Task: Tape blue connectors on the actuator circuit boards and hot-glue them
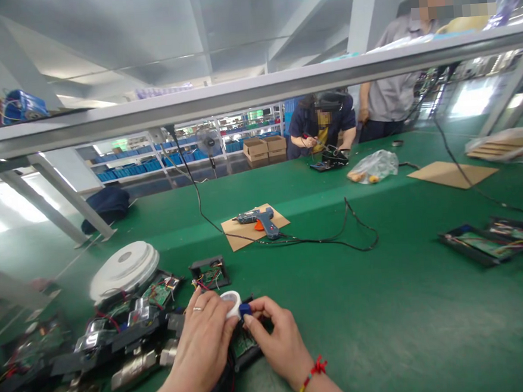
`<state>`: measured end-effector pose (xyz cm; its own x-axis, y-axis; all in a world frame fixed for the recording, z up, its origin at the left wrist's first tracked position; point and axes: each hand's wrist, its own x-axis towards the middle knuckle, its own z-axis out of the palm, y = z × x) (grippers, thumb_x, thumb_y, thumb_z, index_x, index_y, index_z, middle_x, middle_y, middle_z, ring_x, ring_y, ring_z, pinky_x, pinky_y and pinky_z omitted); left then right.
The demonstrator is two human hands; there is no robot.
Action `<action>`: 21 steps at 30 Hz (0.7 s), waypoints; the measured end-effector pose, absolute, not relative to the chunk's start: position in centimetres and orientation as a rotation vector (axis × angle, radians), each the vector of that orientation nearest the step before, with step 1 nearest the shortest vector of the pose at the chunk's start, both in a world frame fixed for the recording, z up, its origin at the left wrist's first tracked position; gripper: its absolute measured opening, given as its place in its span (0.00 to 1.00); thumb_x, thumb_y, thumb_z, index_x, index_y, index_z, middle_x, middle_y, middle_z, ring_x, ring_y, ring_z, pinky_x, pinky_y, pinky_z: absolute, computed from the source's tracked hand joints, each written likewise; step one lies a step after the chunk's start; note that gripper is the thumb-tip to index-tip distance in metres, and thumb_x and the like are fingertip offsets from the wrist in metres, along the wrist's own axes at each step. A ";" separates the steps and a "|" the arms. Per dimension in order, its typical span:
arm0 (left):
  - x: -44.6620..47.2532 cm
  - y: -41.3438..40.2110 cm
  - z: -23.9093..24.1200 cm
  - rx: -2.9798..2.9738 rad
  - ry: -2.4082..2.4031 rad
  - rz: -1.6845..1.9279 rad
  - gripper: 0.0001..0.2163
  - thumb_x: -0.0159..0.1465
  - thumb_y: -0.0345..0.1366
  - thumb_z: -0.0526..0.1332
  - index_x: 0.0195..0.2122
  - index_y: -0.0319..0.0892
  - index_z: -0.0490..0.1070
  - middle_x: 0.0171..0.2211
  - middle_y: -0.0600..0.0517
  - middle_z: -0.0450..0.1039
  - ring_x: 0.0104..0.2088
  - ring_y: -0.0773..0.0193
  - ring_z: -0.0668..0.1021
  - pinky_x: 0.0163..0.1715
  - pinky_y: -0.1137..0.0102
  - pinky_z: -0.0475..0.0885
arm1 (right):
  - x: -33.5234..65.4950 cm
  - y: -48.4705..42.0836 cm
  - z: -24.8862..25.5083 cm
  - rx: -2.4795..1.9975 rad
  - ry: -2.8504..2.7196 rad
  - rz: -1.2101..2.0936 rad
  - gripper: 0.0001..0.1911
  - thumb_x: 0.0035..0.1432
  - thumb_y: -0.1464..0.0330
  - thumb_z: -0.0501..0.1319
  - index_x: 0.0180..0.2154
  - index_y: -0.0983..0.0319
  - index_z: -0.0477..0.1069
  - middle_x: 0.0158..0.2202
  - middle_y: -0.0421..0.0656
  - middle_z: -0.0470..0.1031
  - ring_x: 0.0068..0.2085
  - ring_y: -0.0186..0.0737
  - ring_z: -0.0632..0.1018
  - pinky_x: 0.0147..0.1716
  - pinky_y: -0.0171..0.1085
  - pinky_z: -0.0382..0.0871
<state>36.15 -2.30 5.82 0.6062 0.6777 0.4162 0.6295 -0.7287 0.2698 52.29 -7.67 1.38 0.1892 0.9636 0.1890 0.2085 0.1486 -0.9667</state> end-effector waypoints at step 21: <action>37.7 -3.7 2.3 2.713 1.201 1.160 0.11 0.67 0.27 0.52 0.50 0.39 0.66 0.42 0.45 0.72 0.49 0.53 0.72 0.46 0.59 0.76 | 50.8 -7.3 0.1 -1.373 -1.002 0.749 0.19 0.60 0.52 0.60 0.37 0.63 0.73 0.30 0.46 0.80 0.32 0.42 0.79 0.34 0.36 0.70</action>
<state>37.72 -3.70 2.33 0.4506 0.6258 0.6367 0.6578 -0.7149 0.2370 50.76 -7.34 0.06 0.4179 0.8984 0.1351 0.1250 0.0904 -0.9880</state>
